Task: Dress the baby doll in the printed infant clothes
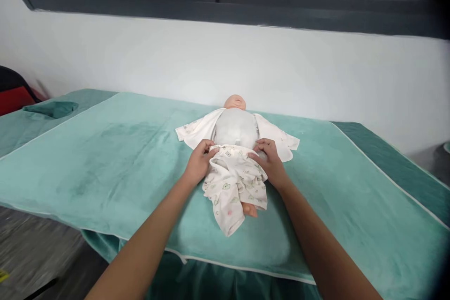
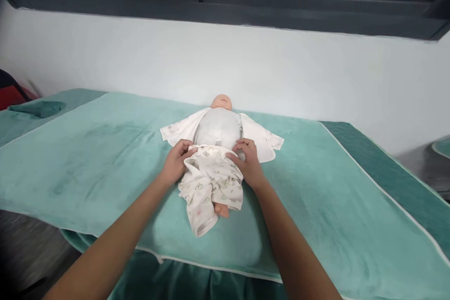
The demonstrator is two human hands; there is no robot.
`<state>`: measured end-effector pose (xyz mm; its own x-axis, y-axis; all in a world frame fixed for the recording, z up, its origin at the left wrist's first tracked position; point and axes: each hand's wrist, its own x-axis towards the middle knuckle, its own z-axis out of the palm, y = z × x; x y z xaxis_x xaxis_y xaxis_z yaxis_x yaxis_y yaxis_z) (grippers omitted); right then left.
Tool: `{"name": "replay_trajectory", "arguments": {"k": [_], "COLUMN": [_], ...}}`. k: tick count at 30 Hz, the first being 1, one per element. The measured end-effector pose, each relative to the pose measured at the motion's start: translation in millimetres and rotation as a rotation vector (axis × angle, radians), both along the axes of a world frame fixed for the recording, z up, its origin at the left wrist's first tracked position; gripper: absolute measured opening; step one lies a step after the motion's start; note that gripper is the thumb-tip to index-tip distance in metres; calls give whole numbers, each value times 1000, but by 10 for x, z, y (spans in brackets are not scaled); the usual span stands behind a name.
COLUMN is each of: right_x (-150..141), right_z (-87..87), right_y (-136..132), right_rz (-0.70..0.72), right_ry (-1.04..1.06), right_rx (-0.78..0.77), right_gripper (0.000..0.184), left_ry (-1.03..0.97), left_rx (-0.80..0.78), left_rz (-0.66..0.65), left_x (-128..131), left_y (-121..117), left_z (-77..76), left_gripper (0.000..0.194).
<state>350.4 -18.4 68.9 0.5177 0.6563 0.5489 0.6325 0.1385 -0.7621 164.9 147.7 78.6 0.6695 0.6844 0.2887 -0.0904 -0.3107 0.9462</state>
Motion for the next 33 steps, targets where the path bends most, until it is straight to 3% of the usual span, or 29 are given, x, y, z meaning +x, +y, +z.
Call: {"name": "replay_trajectory", "arguments": {"k": [3,6,8,11,14,17,20,24,28,31,33], "right_x": [-42,-89,-98,-64,-15,-8,-38,-78,-108,-114,-104], "right_z": [80,94,55,-29,-77,-88,-101,-105,-65,-58,-73], "right_y": [92,144,146,129,125,147,170,155,116,106,105], "right_rz": [-9,13,6,-64,-86,-51,-38,2,-8,-48,-31], "right_ry": [-137,-107,43,464,805,843,725,591,529,516,548], "right_rx": [-30,23,84,166,149,75,54,80,56,37,3], "right_gripper": [19,23,23,25,33,34,28,22,18,21,26], "left_ry": [0,20,78,228,282,214,172,142,81,115,168], "left_rx": [251,329,346,410,443,351,234,123,-57,-186,-194], "left_rz": [66,98,113,70,21,86,164,144,45,-111,-214], "left_x": [34,87,131,217,323,396,374,208,-11,-142,-196], "left_y": [-88,-106,-84,-42,-30,-58,-94,-83,21,106,136], "left_z": [162,296,355,412,441,422,338,167,17,-38,-35], "left_gripper": [12,11,10,10,9,10,13,18,23,21,30]}}
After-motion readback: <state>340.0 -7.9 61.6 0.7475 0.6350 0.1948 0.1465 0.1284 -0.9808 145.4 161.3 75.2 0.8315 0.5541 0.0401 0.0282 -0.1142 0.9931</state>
